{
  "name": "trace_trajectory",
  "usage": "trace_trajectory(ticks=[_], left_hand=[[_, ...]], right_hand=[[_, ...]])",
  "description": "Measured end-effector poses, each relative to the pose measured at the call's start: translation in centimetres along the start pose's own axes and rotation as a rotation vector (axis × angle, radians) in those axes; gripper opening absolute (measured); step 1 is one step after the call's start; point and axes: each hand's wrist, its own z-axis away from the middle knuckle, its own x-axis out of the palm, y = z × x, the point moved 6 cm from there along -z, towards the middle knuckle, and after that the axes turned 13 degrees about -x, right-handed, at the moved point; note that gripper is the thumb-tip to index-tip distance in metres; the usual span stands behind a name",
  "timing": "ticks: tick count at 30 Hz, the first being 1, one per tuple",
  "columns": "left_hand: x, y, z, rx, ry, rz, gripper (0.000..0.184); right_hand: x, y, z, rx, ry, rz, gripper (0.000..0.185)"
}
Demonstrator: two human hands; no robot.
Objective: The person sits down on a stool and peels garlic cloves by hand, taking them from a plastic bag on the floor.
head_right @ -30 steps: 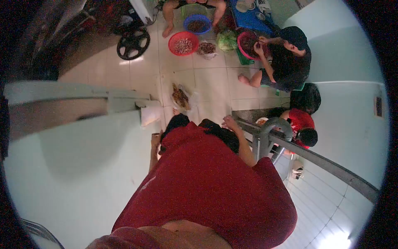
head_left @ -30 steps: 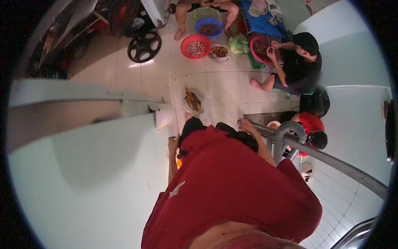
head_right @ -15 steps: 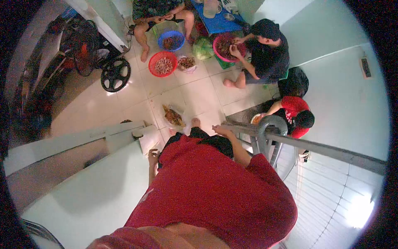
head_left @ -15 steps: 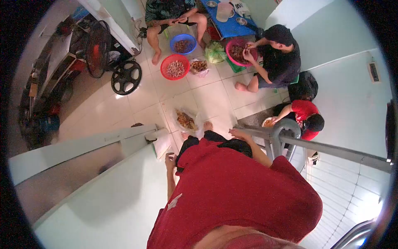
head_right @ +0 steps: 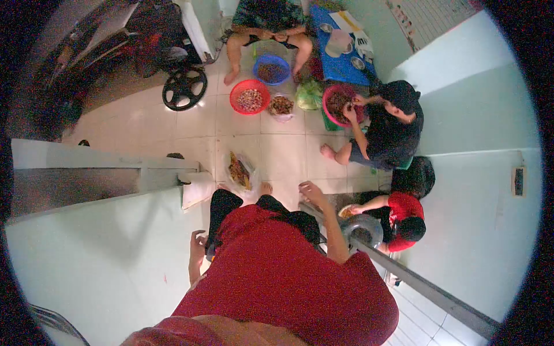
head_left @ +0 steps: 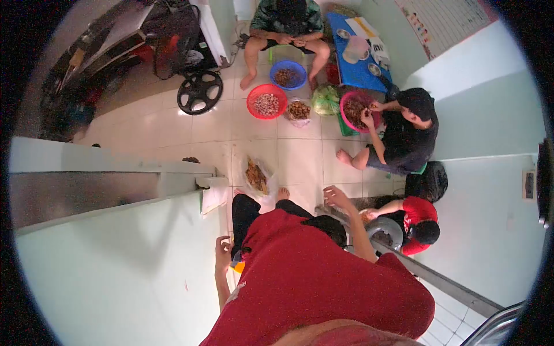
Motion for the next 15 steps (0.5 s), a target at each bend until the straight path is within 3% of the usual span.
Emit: trace_trajectory(ticks=[2, 4, 6, 7, 9, 10, 12, 15], left_hand=[[-0.8, 1.7, 0.3, 0.291, 0.348, -0.662, 0.035], [1.5, 6.5, 2.0, 0.308, 0.399, -0.684, 0.036], [4.3, 13.4, 4.0, 0.429, 0.602, -0.937, 0.030], [4.2, 15.7, 4.1, 0.532, 0.723, -0.706, 0.024], [6.6, 25.2, 8.0, 0.877, 0.959, -0.465, 0.021], [7.7, 30.2, 10.5, 1.147, 0.975, -0.372, 0.025], [8.3, 38.4, 16.7, 1.627, 0.831, -0.033, 0.031], [9.8, 48.7, 27.6, 2.327, 0.519, 0.184, 0.030]], right_hand=[[-2.4, -9.5, 0.2, -0.342, -0.015, 0.051, 0.033], [-6.0, -19.2, 1.3, -0.900, 0.160, 0.088, 0.029], [-7.0, -33.5, 6.4, -0.785, 0.403, 0.390, 0.024], [-7.4, -40.7, 9.0, -0.701, 0.511, 0.528, 0.024], [-6.4, -51.0, 15.7, -1.194, 0.768, 0.594, 0.015], [-5.5, -54.8, 19.1, -1.508, 0.776, 0.447, 0.020], [-3.1, -60.5, 24.9, -1.953, 0.717, 0.438, 0.019], [0.7, -65.3, 30.3, -2.258, 0.535, 0.555, 0.018]])
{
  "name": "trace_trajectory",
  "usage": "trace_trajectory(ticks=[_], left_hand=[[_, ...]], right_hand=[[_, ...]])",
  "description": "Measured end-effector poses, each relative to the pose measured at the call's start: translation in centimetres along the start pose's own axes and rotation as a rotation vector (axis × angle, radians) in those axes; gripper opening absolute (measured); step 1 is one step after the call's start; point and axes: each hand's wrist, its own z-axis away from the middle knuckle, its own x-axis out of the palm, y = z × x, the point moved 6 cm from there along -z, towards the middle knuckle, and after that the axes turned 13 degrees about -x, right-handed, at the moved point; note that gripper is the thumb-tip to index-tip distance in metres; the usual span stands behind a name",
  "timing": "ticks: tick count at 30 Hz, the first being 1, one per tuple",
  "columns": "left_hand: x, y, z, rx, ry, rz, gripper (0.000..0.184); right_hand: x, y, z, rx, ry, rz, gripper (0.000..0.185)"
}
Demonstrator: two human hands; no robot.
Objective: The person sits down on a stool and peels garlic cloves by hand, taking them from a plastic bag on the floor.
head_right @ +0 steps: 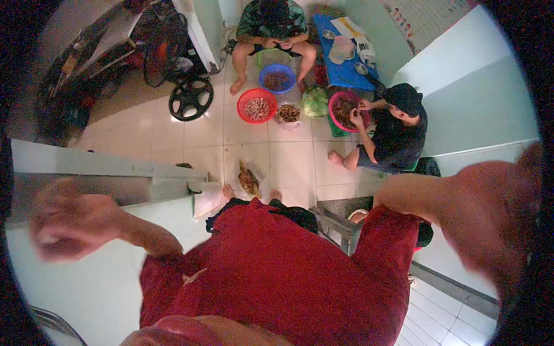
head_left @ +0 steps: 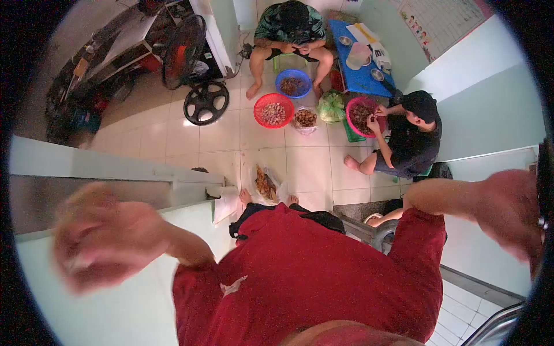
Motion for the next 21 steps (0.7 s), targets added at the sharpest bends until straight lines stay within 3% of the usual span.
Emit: trace_trajectory(ticks=[5, 21], left_hand=[[1.3, 0.6, -5.7, 0.172, -0.078, 0.269, 0.029], [-0.1, -1.4, -8.7, 0.184, -0.134, 0.401, 0.025]], right_hand=[[1.8, -2.2, -4.6, -0.152, -0.072, -0.025, 0.016], [3.8, -4.2, -7.8, -0.232, -0.132, 0.050, 0.011]])
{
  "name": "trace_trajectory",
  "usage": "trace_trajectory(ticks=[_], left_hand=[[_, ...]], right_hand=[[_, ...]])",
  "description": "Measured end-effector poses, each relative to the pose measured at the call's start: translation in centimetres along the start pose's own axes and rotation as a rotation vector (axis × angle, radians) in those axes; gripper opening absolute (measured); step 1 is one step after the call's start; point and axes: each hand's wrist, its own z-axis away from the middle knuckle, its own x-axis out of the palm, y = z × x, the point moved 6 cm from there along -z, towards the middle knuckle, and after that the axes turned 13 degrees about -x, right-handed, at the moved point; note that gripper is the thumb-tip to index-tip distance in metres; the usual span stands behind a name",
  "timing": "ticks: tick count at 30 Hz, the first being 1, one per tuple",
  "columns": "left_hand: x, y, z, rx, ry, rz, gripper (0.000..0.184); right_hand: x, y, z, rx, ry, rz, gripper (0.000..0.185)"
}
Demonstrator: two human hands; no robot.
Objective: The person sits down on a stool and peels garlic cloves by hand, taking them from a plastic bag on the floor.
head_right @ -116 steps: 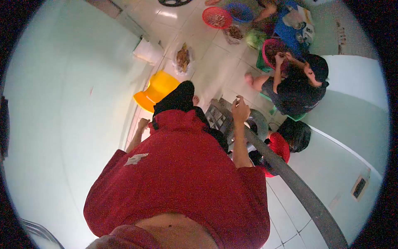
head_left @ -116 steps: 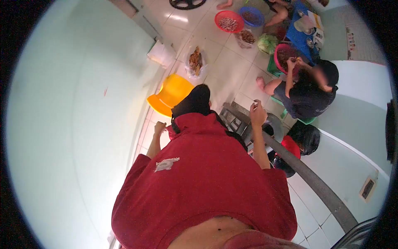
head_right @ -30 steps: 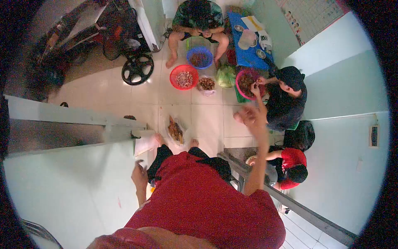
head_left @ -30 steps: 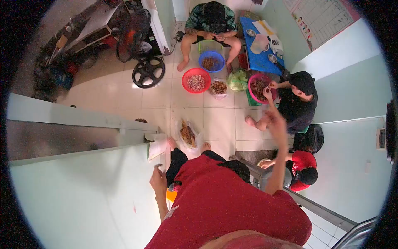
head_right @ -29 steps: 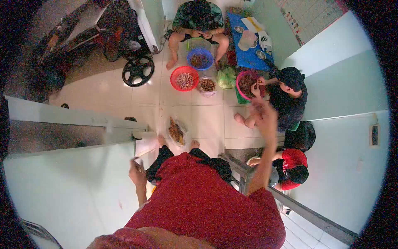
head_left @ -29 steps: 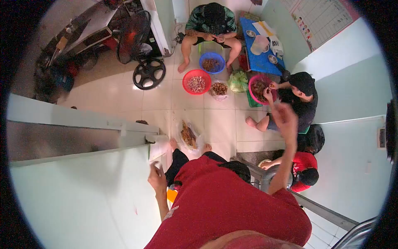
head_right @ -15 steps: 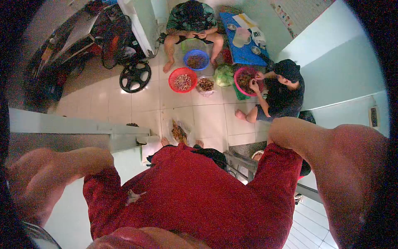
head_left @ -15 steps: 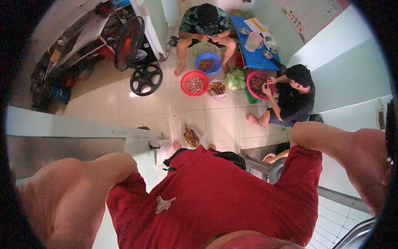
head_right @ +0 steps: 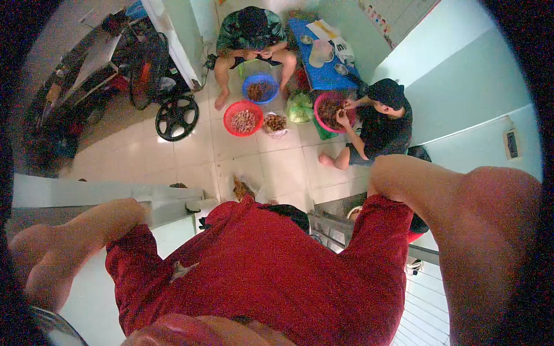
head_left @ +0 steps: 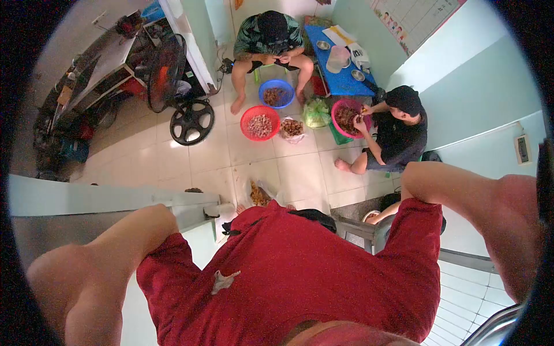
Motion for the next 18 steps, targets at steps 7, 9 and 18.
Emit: trace_trajectory(ticks=[7, 9, 18], left_hand=[[-0.8, -0.3, -0.6, 0.004, -0.012, 0.007, 0.024], [-1.0, -0.2, -0.4, 0.012, -0.004, 0.003, 0.024], [-2.1, 0.6, -0.2, 0.025, 0.021, -0.015, 0.023]], right_hand=[[0.5, -0.2, -0.4, -0.025, 0.018, 0.023, 0.010], [0.5, -0.6, -0.4, -0.038, 0.023, 0.041, 0.010], [0.0, -1.5, -0.5, -0.082, 0.054, 0.085, 0.009]])
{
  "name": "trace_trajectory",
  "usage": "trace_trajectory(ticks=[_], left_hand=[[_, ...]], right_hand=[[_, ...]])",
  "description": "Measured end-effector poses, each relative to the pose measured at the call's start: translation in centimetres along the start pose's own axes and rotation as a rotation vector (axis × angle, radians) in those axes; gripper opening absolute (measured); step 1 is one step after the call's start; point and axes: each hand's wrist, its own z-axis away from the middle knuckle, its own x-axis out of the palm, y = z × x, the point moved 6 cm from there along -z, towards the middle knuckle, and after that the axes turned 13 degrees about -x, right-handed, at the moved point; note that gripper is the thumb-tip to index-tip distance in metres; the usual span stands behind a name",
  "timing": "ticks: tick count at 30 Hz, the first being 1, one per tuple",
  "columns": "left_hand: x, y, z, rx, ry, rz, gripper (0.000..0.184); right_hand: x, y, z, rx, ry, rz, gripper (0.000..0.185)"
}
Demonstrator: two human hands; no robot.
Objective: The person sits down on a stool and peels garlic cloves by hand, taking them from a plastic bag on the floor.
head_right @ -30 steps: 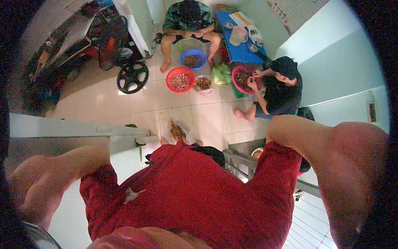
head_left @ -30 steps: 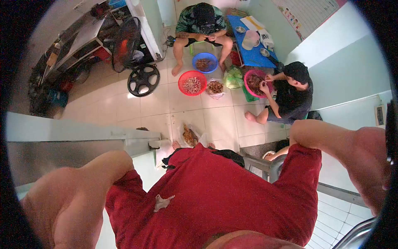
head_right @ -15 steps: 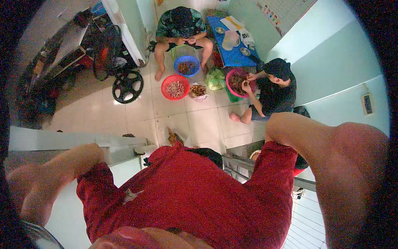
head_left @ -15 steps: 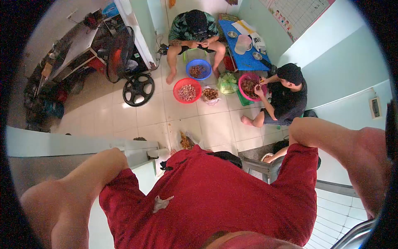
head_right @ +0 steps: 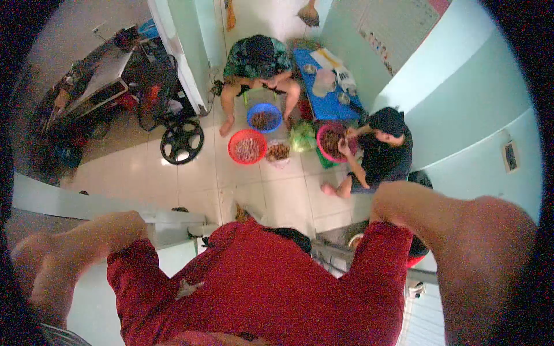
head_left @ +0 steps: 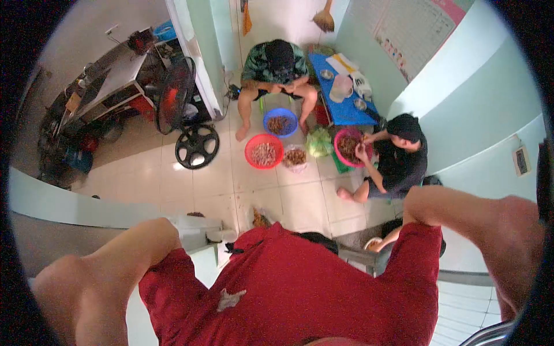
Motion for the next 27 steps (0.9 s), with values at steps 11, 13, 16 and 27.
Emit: trace_trajectory(ticks=[11, 13, 16, 27], left_hand=[[0.0, 0.3, 0.7, -0.005, 0.024, 0.019, 0.023], [0.2, 0.4, 1.2, -0.005, 0.035, 0.013, 0.023], [0.7, 0.2, 1.4, 0.008, 0.044, 0.034, 0.023], [3.5, -1.3, 2.6, -0.078, 0.094, 0.069, 0.024]], right_hand=[[-1.8, -0.7, -0.9, -0.018, 0.055, 0.067, 0.011], [-2.2, -1.0, -0.9, -0.030, 0.071, 0.079, 0.011], [-2.5, -1.7, -0.6, -0.052, 0.105, 0.113, 0.012], [-1.5, -1.8, 1.4, 0.002, 0.196, 0.311, 0.016]])
